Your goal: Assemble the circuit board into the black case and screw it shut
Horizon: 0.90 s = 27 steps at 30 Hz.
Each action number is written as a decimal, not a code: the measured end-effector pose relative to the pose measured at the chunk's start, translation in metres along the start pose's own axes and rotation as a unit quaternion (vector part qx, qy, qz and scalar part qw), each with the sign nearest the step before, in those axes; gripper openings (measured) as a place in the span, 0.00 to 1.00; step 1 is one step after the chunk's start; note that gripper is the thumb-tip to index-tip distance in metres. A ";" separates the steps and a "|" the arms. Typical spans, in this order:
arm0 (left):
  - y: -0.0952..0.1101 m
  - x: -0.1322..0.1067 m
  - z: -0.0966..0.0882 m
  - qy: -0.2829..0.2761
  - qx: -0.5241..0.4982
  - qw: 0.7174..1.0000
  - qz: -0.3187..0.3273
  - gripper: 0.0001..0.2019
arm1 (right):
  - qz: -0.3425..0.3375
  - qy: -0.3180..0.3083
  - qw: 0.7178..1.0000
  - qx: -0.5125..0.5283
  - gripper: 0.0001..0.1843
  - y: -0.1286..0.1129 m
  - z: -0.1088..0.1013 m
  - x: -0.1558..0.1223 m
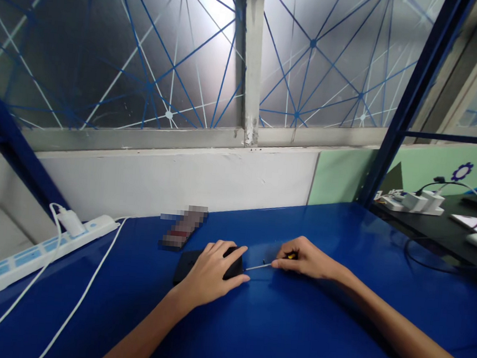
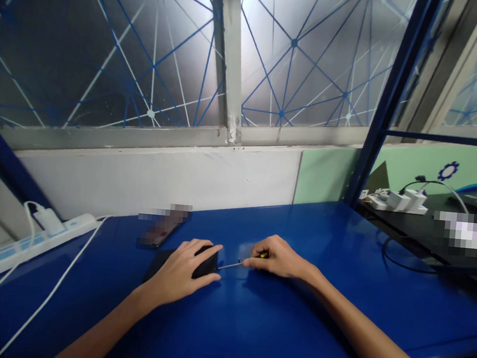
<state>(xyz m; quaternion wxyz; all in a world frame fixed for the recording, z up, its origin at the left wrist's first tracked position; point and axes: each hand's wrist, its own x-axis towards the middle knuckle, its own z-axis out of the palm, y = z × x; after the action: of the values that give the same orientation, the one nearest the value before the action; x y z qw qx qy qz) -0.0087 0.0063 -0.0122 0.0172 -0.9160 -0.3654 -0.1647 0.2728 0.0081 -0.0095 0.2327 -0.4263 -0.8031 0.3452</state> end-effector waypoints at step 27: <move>0.000 0.003 0.001 -0.001 0.010 1.000 -0.008 0.29 | 0.023 -0.064 0.996 0.057 0.30 0.002 0.004 0.004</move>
<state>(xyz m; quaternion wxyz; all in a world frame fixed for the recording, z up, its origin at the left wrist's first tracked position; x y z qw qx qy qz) -0.0067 0.0086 -0.0125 0.0247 -0.9131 -0.3742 -0.1603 0.2693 0.0114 -0.0132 0.1967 -0.4081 -0.7851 0.4223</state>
